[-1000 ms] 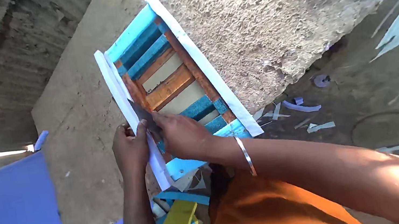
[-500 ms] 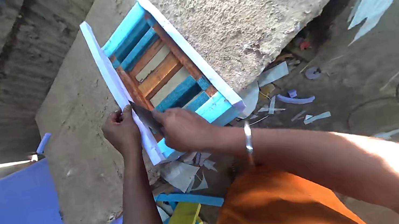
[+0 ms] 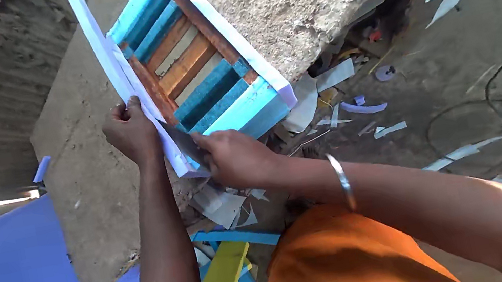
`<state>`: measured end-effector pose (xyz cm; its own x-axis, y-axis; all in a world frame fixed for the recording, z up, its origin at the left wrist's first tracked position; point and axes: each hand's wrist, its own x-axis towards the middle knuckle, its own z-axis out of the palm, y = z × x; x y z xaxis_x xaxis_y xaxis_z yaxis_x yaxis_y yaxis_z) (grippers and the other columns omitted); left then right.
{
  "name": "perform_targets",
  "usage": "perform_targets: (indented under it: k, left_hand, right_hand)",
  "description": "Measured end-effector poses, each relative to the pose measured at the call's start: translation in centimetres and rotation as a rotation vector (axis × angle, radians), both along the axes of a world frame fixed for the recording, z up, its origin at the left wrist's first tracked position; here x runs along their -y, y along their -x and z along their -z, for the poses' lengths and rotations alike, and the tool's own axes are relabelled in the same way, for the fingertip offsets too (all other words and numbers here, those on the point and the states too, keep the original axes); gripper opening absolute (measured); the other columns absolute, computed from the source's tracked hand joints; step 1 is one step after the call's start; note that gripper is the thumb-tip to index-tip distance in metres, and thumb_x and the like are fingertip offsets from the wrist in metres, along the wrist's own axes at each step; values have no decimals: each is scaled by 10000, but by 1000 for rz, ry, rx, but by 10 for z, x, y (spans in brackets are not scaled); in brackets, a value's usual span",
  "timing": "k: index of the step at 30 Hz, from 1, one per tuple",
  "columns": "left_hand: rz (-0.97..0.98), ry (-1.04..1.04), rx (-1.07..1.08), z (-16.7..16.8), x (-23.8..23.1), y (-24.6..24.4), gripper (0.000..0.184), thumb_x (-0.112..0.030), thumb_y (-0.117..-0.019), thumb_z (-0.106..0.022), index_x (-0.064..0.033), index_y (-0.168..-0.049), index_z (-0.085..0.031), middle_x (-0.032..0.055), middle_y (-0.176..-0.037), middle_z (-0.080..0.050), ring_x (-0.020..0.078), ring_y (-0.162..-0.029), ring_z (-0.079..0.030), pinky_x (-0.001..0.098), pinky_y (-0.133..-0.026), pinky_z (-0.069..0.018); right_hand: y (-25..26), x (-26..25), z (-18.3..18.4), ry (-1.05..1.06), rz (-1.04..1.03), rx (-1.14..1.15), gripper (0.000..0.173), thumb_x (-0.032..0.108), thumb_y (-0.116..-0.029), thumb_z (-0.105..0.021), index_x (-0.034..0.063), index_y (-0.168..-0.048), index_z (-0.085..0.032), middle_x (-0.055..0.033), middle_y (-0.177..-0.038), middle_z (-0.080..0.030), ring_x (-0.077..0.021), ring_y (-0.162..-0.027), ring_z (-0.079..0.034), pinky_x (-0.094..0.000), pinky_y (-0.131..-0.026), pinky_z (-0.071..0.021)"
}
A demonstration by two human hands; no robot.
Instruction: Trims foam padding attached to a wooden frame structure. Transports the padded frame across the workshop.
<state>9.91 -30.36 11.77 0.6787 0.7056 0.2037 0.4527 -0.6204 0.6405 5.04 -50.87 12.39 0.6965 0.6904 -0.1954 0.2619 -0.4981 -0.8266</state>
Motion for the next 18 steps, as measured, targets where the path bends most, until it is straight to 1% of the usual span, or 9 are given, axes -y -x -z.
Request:
perform_targets:
  k: [3,5,8,9,11,13,14,15,18]
  left_hand:
    - [-5,-25,2,-2,3,-2,337,-388,-980,-646,-67,-1038,-730,36,-869,-702,127,-789,-665,387,-792,-556]
    - [-15,-30,-10,-2,2,-4,324,-374,-984,-641,-67,-1038,-727,33,-876,-700,131,-799,-661,389,-797,-545]
    - [-16,-6,-13,-13,-10,-4,361,-387,-979,-633,-61,-1109,-717,64,-986,-716,156,-904,-679,412,-860,-550]
    - [-8,15,16,-24,-18,-3,385,-401,-985,-626,-61,-1147,-703,64,-1030,-710,146,-938,-677,398,-879,-553]
    - [20,35,128,-52,-43,7,403,-404,-991,-620,-52,-1177,-684,54,-1050,-692,112,-929,-665,360,-861,-558]
    - [-41,60,168,-85,-55,35,385,-366,-1024,-586,-45,-1228,-646,54,-1075,-666,95,-926,-655,327,-849,-563]
    - [-163,118,98,-110,-44,53,347,-321,-1060,-539,-64,-1284,-606,57,-1142,-640,103,-979,-642,328,-903,-545]
    - [-309,275,7,-139,-34,70,341,-273,-1086,-500,-85,-1366,-551,63,-1275,-596,133,-1108,-595,370,-1033,-463]
    - [-233,86,153,-87,-133,180,463,-405,-1034,-555,-26,-1294,-609,140,-1195,-645,173,-1003,-641,430,-905,-541]
  right_hand:
    - [2,-7,1,-8,-3,11,528,143,-995,-584,89,-1507,-469,-170,-1180,-663,-341,-1108,-666,-544,-875,-569]
    - [30,20,1,-43,6,22,550,133,-1014,-568,106,-1547,-434,-155,-1199,-655,-311,-1089,-667,-497,-897,-570]
    - [97,102,11,-157,-12,53,583,153,-996,-560,201,-1564,-440,-72,-1104,-655,-212,-884,-671,-433,-753,-597]
    - [116,134,14,-164,-39,20,573,176,-992,-540,243,-1555,-456,-65,-1102,-667,-211,-896,-675,-445,-769,-593]
    - [137,191,20,-177,-41,-31,534,176,-995,-546,211,-1527,-509,-107,-1152,-701,-235,-975,-698,-453,-848,-592]
    - [137,234,17,-206,38,-97,482,148,-1011,-576,117,-1492,-547,-139,-1260,-699,-209,-1100,-698,-415,-967,-576]
    - [133,250,15,-253,93,-145,472,138,-1014,-580,66,-1479,-547,-135,-1322,-681,-180,-1164,-684,-393,-1023,-560]
    - [128,260,14,-337,158,-200,478,130,-1012,-589,26,-1476,-533,-121,-1356,-666,-156,-1184,-675,-378,-1045,-552]
    - [109,262,14,-602,355,-235,589,185,-962,-701,123,-1513,-499,59,-1361,-664,-65,-1124,-676,-307,-987,-572]
